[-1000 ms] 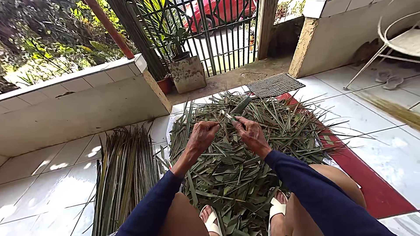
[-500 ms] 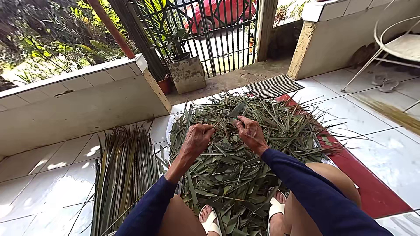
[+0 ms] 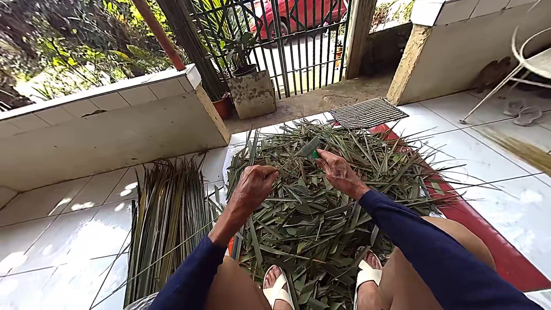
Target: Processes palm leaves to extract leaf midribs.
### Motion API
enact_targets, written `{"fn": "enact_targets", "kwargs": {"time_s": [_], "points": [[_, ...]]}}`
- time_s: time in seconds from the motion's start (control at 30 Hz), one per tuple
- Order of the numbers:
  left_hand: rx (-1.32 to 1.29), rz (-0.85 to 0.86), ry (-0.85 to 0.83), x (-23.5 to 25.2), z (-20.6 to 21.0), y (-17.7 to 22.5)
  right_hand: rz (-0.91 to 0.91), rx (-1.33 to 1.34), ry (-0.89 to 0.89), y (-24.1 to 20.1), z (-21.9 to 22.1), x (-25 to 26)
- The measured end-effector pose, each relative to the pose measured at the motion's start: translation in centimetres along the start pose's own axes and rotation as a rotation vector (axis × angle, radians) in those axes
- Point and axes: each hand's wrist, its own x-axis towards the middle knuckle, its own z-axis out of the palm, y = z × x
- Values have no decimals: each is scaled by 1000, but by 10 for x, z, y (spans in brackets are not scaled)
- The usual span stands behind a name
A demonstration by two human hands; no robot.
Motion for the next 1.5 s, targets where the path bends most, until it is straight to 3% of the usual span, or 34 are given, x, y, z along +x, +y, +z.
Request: {"fn": "enact_targets", "kwargs": {"time_s": [0.2,0.3,0.4,0.6,0.8,1.5], "points": [[-15,0,19,-2,-3,0,62,-65,84,0,8,10],[-4,-42,3,-6,-7,-1,196,-151,196,20,-3,27],[-14,-94,10,-9,-14,-10,309,-210,183,39,-27,37],[-309,-159,-65,1,-7,-33,171,75,36,-9,-7,5],[-536,-175,-144,11,4,-16,33,179,-118,-39,25,-16],[-673,-192,-196,-1,-8,-13,184,-5,203,4,1,13]]}}
